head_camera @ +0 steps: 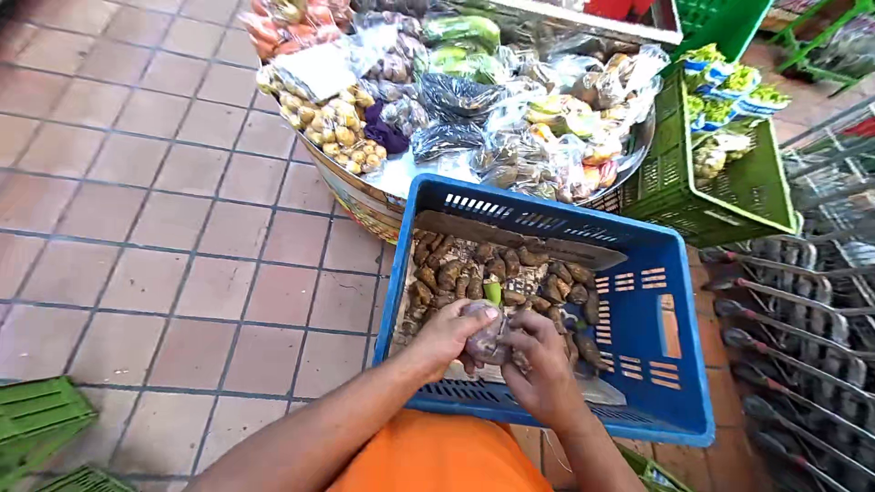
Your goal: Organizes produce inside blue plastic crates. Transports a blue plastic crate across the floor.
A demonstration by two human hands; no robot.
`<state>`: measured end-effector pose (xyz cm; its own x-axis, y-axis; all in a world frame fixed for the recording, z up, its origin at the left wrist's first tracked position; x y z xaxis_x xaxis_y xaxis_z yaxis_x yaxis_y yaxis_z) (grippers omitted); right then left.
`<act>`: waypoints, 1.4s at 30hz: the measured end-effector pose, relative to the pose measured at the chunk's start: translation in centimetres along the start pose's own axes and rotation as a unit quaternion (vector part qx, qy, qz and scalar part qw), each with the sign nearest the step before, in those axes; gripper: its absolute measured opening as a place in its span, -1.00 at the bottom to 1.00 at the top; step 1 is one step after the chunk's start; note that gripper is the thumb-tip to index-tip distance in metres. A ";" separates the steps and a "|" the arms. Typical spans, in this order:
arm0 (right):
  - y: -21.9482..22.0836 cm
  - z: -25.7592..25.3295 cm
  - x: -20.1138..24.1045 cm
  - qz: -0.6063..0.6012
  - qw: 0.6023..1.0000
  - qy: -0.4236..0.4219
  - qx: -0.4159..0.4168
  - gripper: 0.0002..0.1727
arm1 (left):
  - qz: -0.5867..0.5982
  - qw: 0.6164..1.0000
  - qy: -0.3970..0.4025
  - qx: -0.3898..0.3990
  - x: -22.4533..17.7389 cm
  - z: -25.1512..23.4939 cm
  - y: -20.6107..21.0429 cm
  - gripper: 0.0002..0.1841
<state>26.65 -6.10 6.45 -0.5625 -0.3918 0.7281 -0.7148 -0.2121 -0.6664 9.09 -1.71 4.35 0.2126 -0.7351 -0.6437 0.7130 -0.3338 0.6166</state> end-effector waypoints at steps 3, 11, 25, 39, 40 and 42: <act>0.1 -0.4 -0.9 -0.327 0.932 0.147 0.060 -0.14 | -0.035 0.993 0.094 -0.058 -0.3 0.3 0.3 -0.54; 0.0 -0.8 -1.3 -0.463 0.869 0.174 0.026 -0.52 | -0.035 0.969 0.233 -0.071 0.9 -0.4 1.6 -0.46; -4.8 2.8 -5.1 -0.602 0.789 0.123 0.025 -0.49 | 0.157 0.971 0.172 0.047 2.8 -5.9 5.6 -0.39; -11.9 24.2 -10.1 -0.627 0.683 0.205 -0.315 -0.51 | -0.488 0.844 0.131 0.177 2.7 -10.0 9.7 -0.68; -13.4 27.7 -10.7 -0.579 0.681 0.247 -0.373 -0.59 | -0.488 0.848 0.124 0.165 2.8 -10.3 8.6 -0.73; -16.2 35.6 -12.7 -0.471 0.660 0.316 -0.493 -0.68 | -0.492 0.855 0.094 0.135 3.2 -10.5 6.6 -0.75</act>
<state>60.16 -29.58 2.26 0.4859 0.0160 0.8739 -0.6180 0.7132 0.3306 21.53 -0.10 1.59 -0.2796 0.0806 -0.9567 0.4332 -0.8787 -0.2006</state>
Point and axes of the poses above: each hand's wrist, its own z-axis away from the middle knuckle, its own y-axis out of the palm, x = y × z, the point moved 3 cm from there along -z, towards the middle knuckle, and after that the axes turned 12 degrees about x, right-handed, at the moved point
